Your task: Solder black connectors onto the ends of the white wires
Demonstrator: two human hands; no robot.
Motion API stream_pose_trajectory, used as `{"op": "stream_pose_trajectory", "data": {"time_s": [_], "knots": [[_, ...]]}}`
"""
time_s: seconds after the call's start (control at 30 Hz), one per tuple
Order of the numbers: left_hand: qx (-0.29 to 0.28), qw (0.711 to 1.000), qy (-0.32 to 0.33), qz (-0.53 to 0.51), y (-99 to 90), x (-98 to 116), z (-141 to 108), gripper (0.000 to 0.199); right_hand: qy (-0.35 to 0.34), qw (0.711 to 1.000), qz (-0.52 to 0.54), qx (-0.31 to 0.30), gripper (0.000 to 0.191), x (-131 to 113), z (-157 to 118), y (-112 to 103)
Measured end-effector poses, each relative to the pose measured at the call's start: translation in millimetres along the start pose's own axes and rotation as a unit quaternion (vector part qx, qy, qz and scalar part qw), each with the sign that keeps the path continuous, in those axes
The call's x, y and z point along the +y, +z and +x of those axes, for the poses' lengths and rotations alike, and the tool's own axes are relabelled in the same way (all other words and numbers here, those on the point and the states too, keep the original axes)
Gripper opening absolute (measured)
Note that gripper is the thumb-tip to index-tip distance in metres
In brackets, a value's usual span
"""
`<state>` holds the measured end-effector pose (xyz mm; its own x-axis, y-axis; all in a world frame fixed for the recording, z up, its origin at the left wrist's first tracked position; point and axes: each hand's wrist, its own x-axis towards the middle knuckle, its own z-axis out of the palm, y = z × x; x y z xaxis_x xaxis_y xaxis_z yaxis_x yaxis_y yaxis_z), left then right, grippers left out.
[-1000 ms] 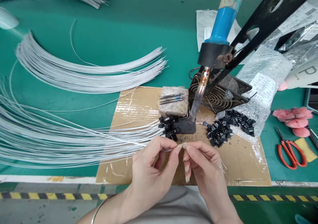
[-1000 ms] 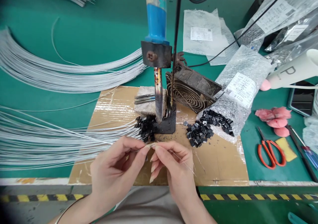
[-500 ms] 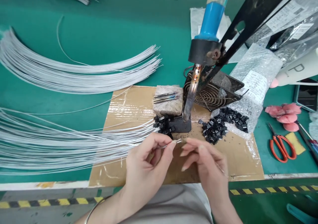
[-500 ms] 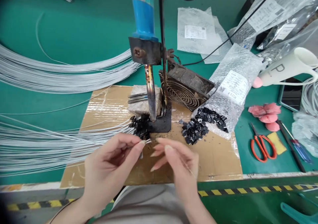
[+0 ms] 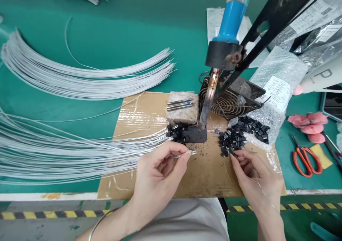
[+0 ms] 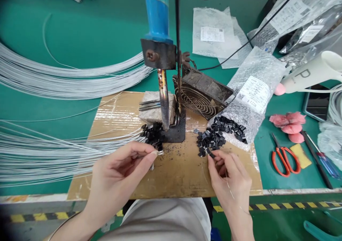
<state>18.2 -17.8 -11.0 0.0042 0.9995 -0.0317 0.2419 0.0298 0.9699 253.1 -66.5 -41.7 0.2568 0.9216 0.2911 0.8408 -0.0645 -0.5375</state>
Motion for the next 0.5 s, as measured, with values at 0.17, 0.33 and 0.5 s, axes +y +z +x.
{"op": "stream_pose_trajectory", "data": {"time_s": [0.17, 0.33, 0.5], "knots": [[-0.006, 1.000, 0.014, 0.027, -0.6, 1, 1, 0.014, 0.007, 0.998, -0.054, 0.007, 0.017, -3, -2, -8], [0.000, 0.998, 0.034, 0.047, -1.8, -9, -5, 0.014, -0.013, 0.996, -0.082, 0.012, 0.015, -5, -4, -9], [0.002, 0.997, 0.041, 0.066, -4.2, -6, -4, 0.014, 0.100, 0.994, 0.001, 0.049, 0.021, -8, -8, -4]]}}
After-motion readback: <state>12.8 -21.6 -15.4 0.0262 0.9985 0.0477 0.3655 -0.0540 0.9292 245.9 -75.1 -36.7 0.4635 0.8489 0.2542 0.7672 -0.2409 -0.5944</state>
